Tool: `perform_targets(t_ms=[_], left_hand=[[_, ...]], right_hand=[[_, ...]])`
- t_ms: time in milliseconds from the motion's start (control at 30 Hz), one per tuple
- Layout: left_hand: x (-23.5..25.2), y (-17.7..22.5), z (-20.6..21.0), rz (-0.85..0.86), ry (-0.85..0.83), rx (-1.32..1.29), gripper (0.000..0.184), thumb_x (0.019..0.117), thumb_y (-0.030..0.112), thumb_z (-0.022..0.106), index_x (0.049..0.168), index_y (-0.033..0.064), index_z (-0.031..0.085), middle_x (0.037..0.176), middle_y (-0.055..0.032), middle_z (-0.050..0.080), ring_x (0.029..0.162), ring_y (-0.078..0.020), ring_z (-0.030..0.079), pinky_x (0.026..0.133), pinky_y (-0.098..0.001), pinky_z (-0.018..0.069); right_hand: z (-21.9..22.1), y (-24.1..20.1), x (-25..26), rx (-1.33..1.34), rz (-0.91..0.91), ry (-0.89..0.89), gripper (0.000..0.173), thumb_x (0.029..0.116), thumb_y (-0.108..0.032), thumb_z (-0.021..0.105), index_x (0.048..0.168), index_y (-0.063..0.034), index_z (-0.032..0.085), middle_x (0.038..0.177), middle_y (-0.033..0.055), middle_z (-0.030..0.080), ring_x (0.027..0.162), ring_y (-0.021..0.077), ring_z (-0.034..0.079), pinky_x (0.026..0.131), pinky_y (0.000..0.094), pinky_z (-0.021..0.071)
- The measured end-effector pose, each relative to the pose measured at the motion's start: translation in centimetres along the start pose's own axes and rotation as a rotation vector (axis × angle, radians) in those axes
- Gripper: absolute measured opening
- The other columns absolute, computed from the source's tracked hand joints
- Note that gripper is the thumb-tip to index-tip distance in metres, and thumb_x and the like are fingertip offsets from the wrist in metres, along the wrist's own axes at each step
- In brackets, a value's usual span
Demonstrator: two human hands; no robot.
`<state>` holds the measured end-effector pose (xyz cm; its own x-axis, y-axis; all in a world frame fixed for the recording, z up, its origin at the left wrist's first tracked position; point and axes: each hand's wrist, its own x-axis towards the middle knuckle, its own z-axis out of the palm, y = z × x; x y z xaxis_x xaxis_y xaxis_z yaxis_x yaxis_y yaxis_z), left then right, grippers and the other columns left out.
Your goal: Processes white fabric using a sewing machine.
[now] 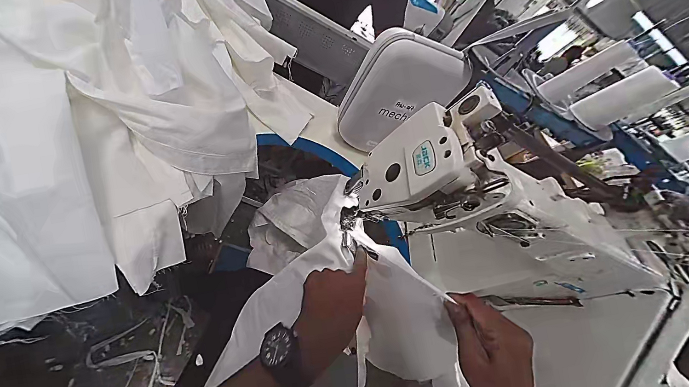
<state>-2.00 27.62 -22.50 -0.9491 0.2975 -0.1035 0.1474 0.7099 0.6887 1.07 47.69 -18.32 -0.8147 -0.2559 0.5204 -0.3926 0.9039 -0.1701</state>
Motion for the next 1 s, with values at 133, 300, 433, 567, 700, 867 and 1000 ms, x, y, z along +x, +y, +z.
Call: perform_targets(t_ms=[133, 300, 433, 567, 700, 867, 1000], left_hand=[[1.9, 2.1, -2.4, 0.045, -0.179, 0.018, 0.04, 0.1095, 0.027, 0.044, 0.125, -0.0072, 0.059, 0.101, -0.0276, 0.068, 0.099, -0.0457, 0.068, 0.08, -0.0575, 0.0516], [-1.3, 0.9, -0.7, 0.083, 0.182, -0.051, 0.037, 0.1021, 0.031, 0.058, 0.114, -0.0033, 0.065, 0.069, -0.0176, 0.066, 0.067, -0.0384, 0.07, 0.06, -0.05, 0.0532], [1.0, 1.8, -1.8, 0.013, -0.14, 0.015, 0.04, 0.1083, 0.021, 0.048, 0.142, 0.0002, 0.054, 0.098, -0.0249, 0.07, 0.096, -0.0445, 0.068, 0.079, -0.0571, 0.0522], [2.2, 3.1, -2.8, 0.059, -0.251, 0.058, 0.023, 0.103, 0.009, 0.053, 0.111, -0.01, 0.064, 0.106, -0.0296, 0.067, 0.103, -0.0463, 0.066, 0.082, -0.0584, 0.0513], [-3.5, 1.0, -1.6, -0.032, 0.042, 0.003, 0.065, 0.1002, 0.032, 0.062, 0.148, -0.0072, 0.045, 0.076, -0.019, 0.07, 0.073, -0.0401, 0.071, 0.066, -0.0528, 0.054], [-4.4, -4.4, 3.9, 0.276, 0.466, -0.257, 0.02, 0.0877, 0.009, 0.056, 0.087, -0.0013, 0.073, 0.053, -0.0117, 0.058, 0.046, -0.0294, 0.061, 0.043, -0.0467, 0.0457], [-3.9, -5.3, 4.6, 0.325, 0.454, -0.395, 0.018, 0.0848, 0.007, 0.056, 0.07, 0.0024, 0.065, 0.053, -0.0099, 0.058, 0.048, -0.0247, 0.061, 0.044, -0.0437, 0.0435]], right_hand=[[-0.2, 0.0, 1.2, -0.116, -0.075, 0.068, 0.033, 0.0973, -0.017, 0.052, 0.084, 0.003, 0.074, 0.073, 0.0134, 0.069, 0.066, 0.0174, 0.066, 0.062, 0.0265, 0.0508], [0.2, -0.1, -1.5, -0.131, -0.024, -0.053, 0.026, 0.0933, -0.008, 0.053, 0.088, 0.0052, 0.076, 0.077, 0.0181, 0.071, 0.068, 0.0274, 0.069, 0.063, 0.0368, 0.0543], [0.2, 0.6, -0.4, 0.017, -0.028, 0.011, 0.032, 0.0976, -0.016, 0.052, 0.085, 0.003, 0.074, 0.073, 0.0106, 0.068, 0.07, 0.0077, 0.063, 0.068, 0.016, 0.0477], [0.2, -0.6, -0.5, 0.033, -0.035, 0.015, 0.029, 0.096, -0.015, 0.055, 0.085, 0.0034, 0.074, 0.084, 0.0139, 0.071, 0.083, 0.0113, 0.067, 0.079, 0.0172, 0.0508], [1.9, -2.1, -5.1, -0.112, -0.027, -0.05, 0.019, 0.0894, -0.004, 0.06, 0.089, 0.0054, 0.077, 0.084, 0.0197, 0.072, 0.074, 0.0288, 0.072, 0.067, 0.0365, 0.0591], [4.9, -8.0, -6.1, 0.045, -0.115, 0.045, 0.015, 0.0877, -0.009, 0.065, 0.083, -0.0009, 0.077, 0.073, 0.0102, 0.069, 0.07, 0.0109, 0.066, 0.071, 0.0143, 0.0524], [5.9, -9.6, -4.9, 0.058, -0.161, 0.055, 0.013, 0.0843, -0.01, 0.065, 0.082, -0.0025, 0.076, 0.068, 0.007, 0.065, 0.065, 0.0092, 0.061, 0.067, 0.0121, 0.0487]])
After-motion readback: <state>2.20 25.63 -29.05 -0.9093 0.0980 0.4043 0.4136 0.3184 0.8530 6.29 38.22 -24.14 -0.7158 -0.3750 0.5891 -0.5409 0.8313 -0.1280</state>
